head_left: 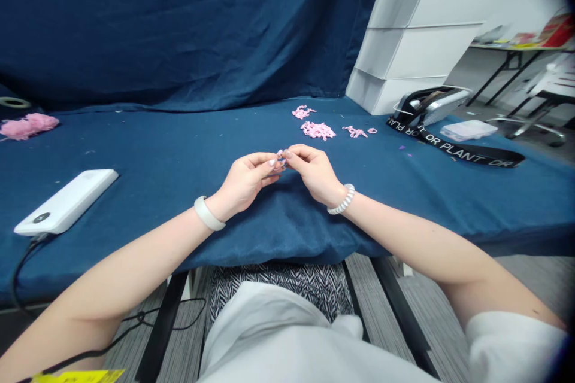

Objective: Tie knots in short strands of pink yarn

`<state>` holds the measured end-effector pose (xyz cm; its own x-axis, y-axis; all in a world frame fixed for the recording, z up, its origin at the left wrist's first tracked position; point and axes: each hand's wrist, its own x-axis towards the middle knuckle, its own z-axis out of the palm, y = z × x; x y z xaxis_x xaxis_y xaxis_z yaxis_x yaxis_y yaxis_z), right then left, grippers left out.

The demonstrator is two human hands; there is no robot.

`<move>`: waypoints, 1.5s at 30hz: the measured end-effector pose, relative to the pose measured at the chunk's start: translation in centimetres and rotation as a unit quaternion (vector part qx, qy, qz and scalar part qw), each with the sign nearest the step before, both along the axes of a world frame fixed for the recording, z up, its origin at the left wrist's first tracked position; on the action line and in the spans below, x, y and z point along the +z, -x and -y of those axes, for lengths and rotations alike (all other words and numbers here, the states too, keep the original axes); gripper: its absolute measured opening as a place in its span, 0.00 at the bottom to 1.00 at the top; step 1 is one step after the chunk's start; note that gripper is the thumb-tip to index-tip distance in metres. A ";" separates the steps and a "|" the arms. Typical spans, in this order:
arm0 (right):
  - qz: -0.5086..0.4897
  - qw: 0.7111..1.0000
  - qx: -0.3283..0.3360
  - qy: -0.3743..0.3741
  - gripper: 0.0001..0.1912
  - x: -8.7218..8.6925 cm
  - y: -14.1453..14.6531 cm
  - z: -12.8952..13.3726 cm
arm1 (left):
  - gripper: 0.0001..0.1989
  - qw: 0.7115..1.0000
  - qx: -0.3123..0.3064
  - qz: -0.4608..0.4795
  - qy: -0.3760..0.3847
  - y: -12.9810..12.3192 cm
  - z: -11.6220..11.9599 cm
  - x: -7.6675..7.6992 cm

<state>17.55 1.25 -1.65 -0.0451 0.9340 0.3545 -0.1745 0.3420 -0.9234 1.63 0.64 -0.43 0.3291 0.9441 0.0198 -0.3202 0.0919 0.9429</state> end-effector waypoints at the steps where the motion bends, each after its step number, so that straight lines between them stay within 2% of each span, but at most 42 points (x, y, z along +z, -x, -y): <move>1: 0.007 1.000 -0.007 -0.014 0.15 -0.1 0.0 0.0 | 0.14 1.000 -0.004 0.007 0.009 0.0 0.1 0.1; 10: 0.040 0.994 -0.061 -0.079 0.12 -0.7 -0.2 -0.2 | 0.11 0.997 -0.029 0.053 0.055 0.0 0.2 0.7; 15: 0.031 0.989 -0.118 -0.086 0.12 -0.6 0.1 0.1 | 0.09 0.996 -0.033 0.065 0.053 0.0 0.2 0.8; 18: 0.040 0.987 -0.122 -0.098 0.12 -0.3 0.1 0.3 | 0.10 0.996 -0.040 0.058 0.051 0.0 0.3 0.8; 28: 0.090 0.985 -0.024 -0.145 0.12 0.8 -0.6 0.8 | 0.12 0.997 -0.073 -0.013 0.017 0.3 0.6 0.9; 35: 0.142 0.972 0.063 -0.176 0.07 0.8 -1.2 0.4 | 0.14 0.985 -0.111 -0.128 -0.034 0.7 0.2 1.0; 40: 0.191 0.962 0.127 -0.147 0.05 1.1 -1.5 0.6 | 0.11 0.968 -0.161 -0.178 -0.067 1.1 -0.1 0.7; 45: 0.181 0.972 0.127 -0.078 0.14 1.7 -1.3 0.8 | 0.14 0.974 -0.172 -0.138 -0.042 0.8 0.2 0.5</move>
<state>18.84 0.49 0.02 -0.4149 0.8132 0.4081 0.0558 0.4705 -0.8806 0.81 0.49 0.11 0.6300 0.7755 -0.0418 -0.0174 0.0680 0.9975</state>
